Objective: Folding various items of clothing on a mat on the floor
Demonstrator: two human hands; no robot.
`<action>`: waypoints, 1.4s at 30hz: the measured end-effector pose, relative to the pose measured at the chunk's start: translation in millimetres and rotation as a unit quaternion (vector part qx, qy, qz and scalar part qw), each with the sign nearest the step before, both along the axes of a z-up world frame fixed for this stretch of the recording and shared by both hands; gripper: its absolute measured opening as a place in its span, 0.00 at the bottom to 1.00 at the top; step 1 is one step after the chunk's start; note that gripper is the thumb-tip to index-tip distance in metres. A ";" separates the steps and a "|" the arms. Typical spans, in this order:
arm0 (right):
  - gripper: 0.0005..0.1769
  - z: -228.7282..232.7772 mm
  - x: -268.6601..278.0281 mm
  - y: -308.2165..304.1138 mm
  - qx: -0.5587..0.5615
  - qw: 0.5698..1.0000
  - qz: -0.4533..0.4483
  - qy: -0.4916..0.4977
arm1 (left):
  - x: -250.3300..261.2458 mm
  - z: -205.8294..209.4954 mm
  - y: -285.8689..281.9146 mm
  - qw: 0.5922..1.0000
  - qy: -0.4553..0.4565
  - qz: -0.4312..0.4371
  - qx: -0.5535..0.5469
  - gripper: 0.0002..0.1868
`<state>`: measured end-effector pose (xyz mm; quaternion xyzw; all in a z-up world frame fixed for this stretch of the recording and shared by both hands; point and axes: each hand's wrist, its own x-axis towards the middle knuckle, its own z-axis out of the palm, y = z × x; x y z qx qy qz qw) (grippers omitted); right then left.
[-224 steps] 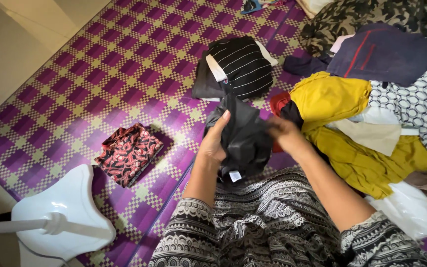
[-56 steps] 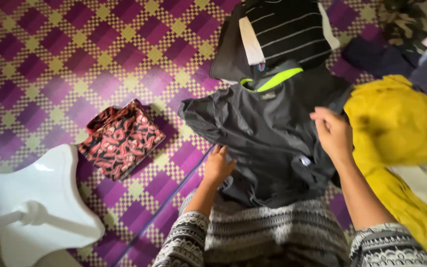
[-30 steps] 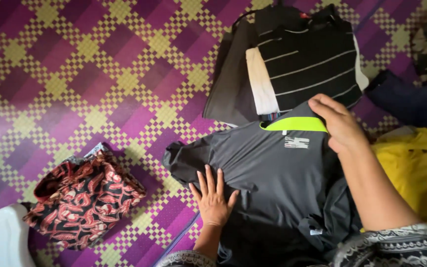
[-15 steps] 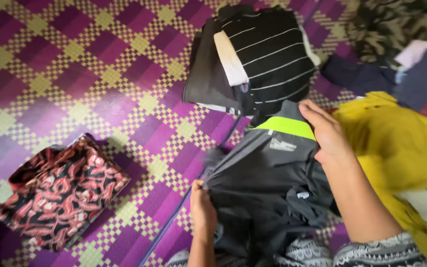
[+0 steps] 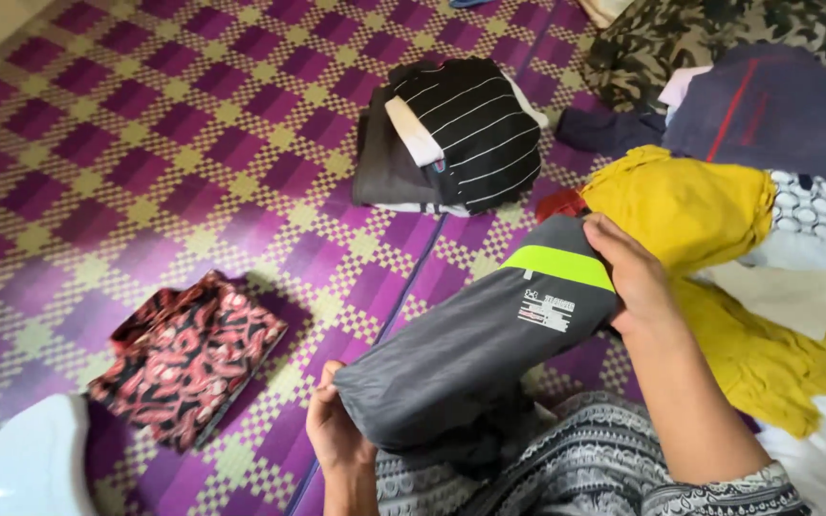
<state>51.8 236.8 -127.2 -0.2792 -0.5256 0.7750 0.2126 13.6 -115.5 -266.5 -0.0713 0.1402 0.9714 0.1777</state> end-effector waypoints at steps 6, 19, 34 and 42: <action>0.05 16.3 31.4 -16.4 0.027 0.996 0.036 0.072 | 39.7 16.8 -16.9 0.998 0.008 0.021 0.054 0.08; 0.07 46.6 87.0 -33.0 -0.043 0.998 -0.012 0.038 | 83.2 27.0 -27.2 0.996 0.082 -0.009 -0.040 0.06; 0.03 36.0 102.1 -34.6 -0.046 0.992 0.025 0.111 | 99.8 32.6 -36.4 0.995 0.086 -0.026 -0.052 0.07; 0.03 37.6 104.0 -36.8 -0.059 0.992 0.027 0.105 | 95.6 25.7 -36.3 0.996 0.070 -0.011 -0.055 0.07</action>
